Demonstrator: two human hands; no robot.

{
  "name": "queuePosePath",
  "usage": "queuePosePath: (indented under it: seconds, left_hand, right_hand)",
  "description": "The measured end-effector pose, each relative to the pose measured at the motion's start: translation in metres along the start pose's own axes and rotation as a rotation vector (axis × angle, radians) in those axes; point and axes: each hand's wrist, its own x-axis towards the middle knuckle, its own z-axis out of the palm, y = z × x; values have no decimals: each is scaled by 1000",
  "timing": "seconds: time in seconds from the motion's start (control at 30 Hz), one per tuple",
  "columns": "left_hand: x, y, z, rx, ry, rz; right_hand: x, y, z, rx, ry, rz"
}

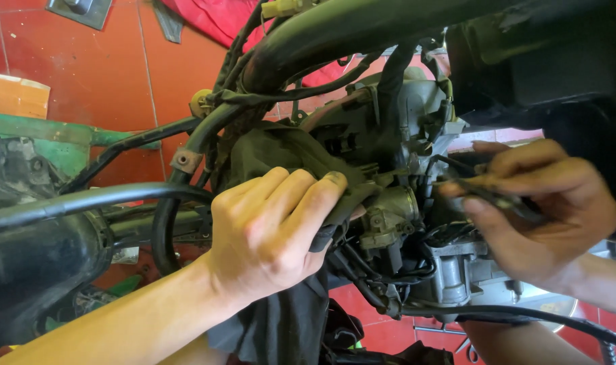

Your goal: Adjusting and connecting various hoses and cables on a motorcycle engine, using a cloth to clean or protect parts.

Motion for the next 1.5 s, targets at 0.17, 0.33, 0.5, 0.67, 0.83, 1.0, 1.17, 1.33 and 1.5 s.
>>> queuePosePath:
  seconds: [0.17,0.33,0.5,0.67,0.83,1.0,1.17,1.33,1.5]
  left_hand:
    - [0,0,-2,29,-30,-18]
    - [-2,0,-5,88,-77,-10]
    - [-10,-11,-8,-49,42,204]
    - [-7,-5,-9,-80,89,222]
    - [1,1,-14,-83,23,211]
    - [6,-5,-14,-77,26,328]
    - [1,-11,-6,-91,0,394]
    - [3,-6,-2,-66,2,417]
    - [6,-1,1,-53,-2,415]
  right_hand:
    - [-9,5,-5,172,-21,4]
    - [-13,-6,-2,223,-77,-14]
    - [-16,-16,10,262,4,-15]
    - [-21,-24,16,397,51,37]
    - [-6,-23,13,450,-76,-61]
    - [-11,-25,19,350,-135,-17]
    - [18,-43,5,323,-319,52]
    - [52,-64,5,220,-475,18]
    - [58,-72,15,245,-374,33]
